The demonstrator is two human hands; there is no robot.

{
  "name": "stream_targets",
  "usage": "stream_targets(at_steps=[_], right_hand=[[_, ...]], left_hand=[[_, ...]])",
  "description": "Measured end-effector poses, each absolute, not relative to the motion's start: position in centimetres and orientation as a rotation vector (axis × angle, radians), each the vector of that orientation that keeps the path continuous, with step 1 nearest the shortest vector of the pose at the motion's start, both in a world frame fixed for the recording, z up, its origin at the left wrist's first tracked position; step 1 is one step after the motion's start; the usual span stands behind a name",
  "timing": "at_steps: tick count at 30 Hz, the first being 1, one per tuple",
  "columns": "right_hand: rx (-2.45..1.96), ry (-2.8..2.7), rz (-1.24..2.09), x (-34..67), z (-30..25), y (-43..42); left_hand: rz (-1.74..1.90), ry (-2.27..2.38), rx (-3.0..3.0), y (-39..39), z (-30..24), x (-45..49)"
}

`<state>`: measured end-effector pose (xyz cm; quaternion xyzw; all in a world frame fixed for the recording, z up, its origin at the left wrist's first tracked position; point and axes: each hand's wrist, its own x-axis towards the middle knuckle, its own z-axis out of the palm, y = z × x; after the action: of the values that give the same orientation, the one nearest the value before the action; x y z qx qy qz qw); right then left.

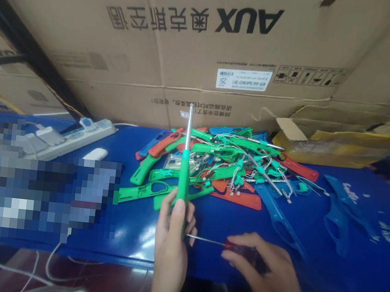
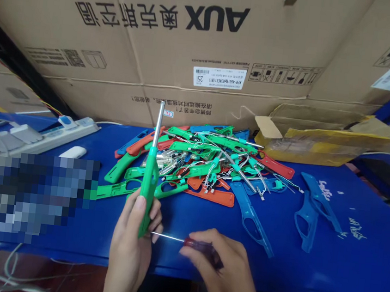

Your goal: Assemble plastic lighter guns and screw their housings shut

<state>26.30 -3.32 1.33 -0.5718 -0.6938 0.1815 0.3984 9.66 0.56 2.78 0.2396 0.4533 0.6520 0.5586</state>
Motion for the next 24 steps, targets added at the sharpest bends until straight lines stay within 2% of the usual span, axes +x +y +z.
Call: stream_targets(at_steps=[13, 22, 24], right_hand=[[-1.426, -2.019, 0.448, 27.2, 0.1, -4.1], [-1.294, -1.848, 0.781, 26.3, 0.9, -3.6], [-1.212, -1.812, 0.759, 26.2, 0.9, -3.3]], left_hand=[[1.507, 1.112, 0.565, 0.5, 3.1, 9.8], [1.588, 1.07, 0.54, 0.7, 2.7, 9.8], [1.574, 1.075, 0.546, 0.6, 3.0, 10.0]])
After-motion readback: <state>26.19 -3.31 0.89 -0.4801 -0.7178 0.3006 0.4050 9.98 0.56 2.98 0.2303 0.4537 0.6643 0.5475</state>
